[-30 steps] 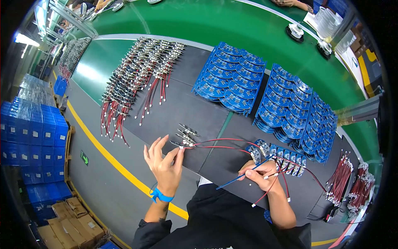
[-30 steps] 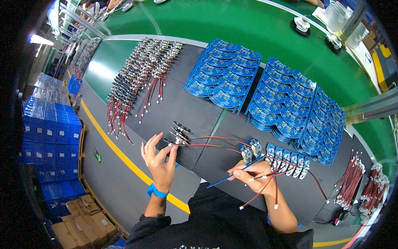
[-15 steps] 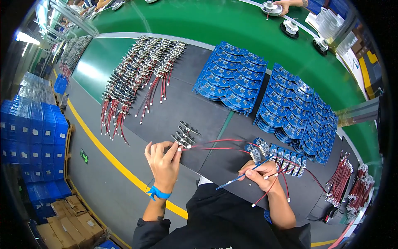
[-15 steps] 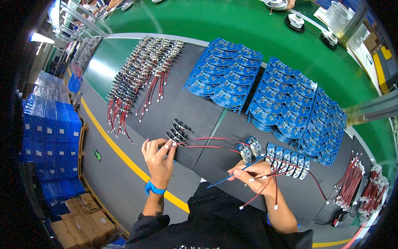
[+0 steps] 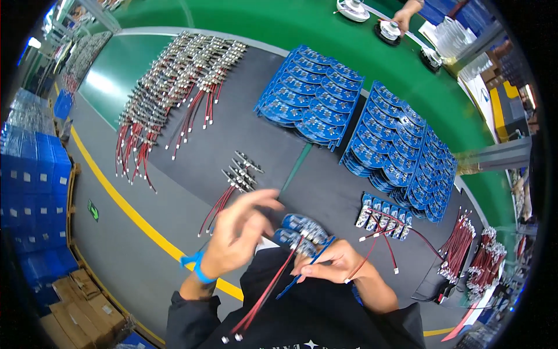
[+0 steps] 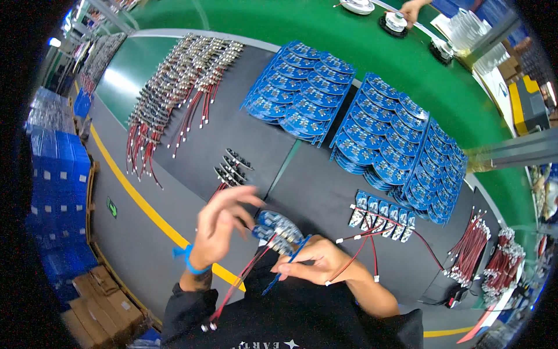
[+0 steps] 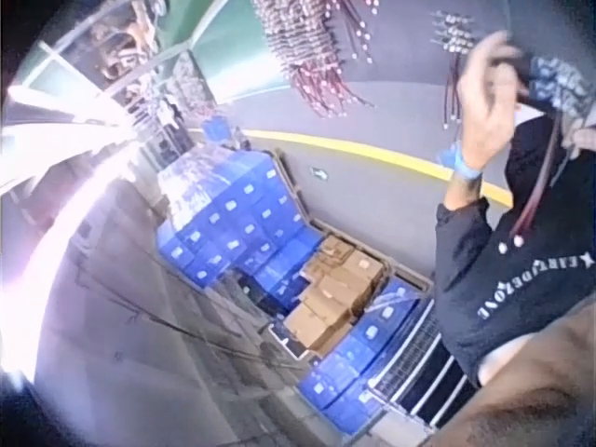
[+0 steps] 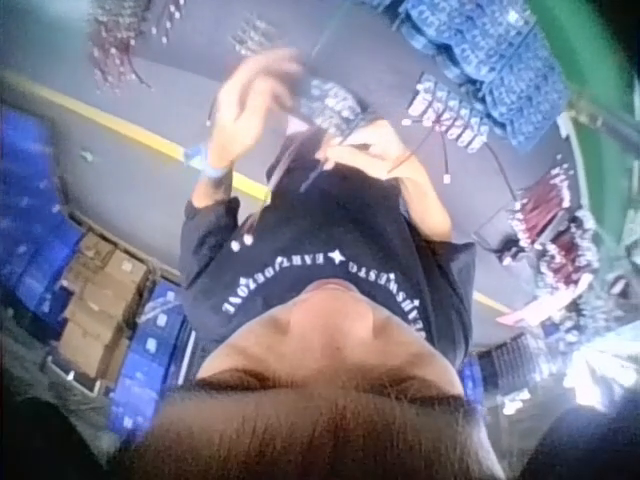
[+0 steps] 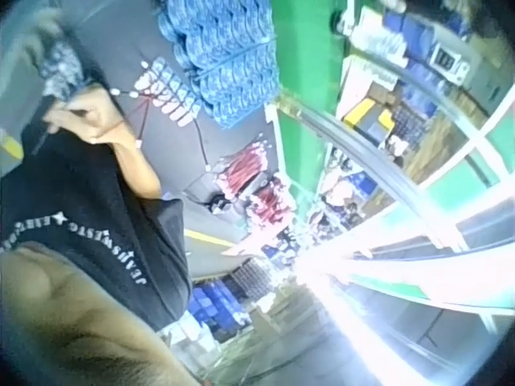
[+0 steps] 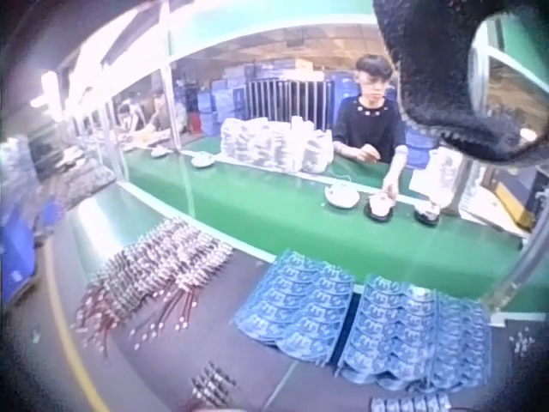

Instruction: The person assembles electronic components and wire harnesses onto a printed circuit board by hand.

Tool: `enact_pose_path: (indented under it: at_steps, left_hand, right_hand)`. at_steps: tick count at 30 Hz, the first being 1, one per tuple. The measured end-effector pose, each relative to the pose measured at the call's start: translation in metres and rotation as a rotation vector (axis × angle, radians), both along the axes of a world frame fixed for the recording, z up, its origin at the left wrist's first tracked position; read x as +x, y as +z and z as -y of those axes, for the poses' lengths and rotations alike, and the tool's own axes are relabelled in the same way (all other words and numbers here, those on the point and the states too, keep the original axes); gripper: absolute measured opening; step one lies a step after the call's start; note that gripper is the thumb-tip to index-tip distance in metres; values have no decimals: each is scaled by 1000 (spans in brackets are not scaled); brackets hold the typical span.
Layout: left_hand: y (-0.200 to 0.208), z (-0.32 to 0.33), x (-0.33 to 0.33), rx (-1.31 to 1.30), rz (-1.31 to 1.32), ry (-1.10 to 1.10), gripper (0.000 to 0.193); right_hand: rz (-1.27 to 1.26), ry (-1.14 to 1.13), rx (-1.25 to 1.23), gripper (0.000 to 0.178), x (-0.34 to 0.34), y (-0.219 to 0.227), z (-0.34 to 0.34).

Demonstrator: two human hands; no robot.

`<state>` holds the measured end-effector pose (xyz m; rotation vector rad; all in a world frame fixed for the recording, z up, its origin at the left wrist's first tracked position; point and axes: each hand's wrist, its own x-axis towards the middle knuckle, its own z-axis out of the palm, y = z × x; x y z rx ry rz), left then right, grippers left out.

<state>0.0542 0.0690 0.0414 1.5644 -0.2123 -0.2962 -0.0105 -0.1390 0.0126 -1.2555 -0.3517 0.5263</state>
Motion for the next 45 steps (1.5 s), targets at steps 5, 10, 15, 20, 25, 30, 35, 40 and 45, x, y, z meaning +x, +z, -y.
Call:
enact_pose_path:
  at_steps: [5, 10, 15, 20, 25, 30, 35, 40, 45]
  left_hand:
    - [-14, 10, -2, 27, -214, -253, 36]
    - [-12, 6, -5, 65, -153, -252, 38]
    - [-19, 1, -6, -37, -208, -345, 40]
    - [-23, -2, -13, -162, -371, -333, 45]
    - [-19, -6, -17, -129, -448, -235, 47]
    - [-28, -8, -15, -186, -700, -380, 50]
    - [-27, -12, -18, -188, -605, -145, 48]
    - [-37, -21, -5, -33, -124, 69, 38]
    - [-33, -18, 5, 199, 249, -18, 28]
  right_hand:
    - [110, 63, -93, 9, 3, 12, -13]
    - [138, -63, -205, 7, 3, 9, -8]
    - [116, 20, -150, 6, 2, 3, -11]
    - [3, 47, -72, 9, -5, 3, -17]
    - [-20, 10, -65, 11, -8, 0, -27]
    - [-20, 99, -44, 15, -4, 2, -25]
    - [-53, -28, -72, 15, 5, 6, -11]
    - [-4, -439, -841, 22, 39, 1, 15]
    - [464, -626, -970, 16, 45, 9, -6]
